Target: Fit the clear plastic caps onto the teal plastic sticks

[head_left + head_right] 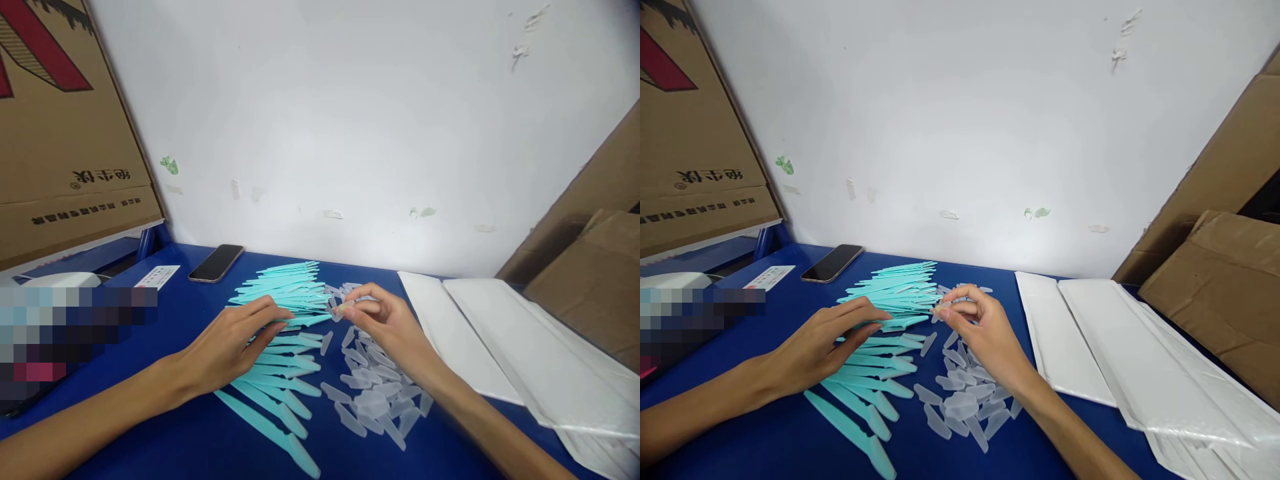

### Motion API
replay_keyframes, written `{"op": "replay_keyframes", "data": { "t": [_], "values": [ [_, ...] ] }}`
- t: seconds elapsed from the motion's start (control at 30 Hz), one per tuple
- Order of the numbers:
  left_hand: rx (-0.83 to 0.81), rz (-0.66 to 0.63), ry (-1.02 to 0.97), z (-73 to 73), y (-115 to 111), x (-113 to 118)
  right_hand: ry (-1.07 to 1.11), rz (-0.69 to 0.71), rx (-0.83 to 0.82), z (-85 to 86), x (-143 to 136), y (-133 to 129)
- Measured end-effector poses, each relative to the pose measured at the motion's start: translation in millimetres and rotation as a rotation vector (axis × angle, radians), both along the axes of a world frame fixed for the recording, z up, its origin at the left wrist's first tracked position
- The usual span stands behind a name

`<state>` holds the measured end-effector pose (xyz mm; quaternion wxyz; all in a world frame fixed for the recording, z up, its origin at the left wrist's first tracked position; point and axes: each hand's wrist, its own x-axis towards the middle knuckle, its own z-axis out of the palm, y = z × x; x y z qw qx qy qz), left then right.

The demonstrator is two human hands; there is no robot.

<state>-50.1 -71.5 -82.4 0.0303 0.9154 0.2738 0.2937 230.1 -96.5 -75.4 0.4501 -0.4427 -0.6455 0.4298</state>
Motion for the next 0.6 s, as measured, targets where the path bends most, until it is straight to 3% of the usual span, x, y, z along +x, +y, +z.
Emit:
{"op": "replay_keyframes", "data": {
  "t": [0.43, 0.6],
  "values": [
    [0.000, -0.020, -0.018, -5.3, -2, 0, 0.042, 0.060, -0.065, -11.4, -9, -3],
    [0.074, -0.022, -0.056, -9.7, -3, 1, -0.074, -0.033, 0.066, -13.2, -8, -1]
  ]
}}
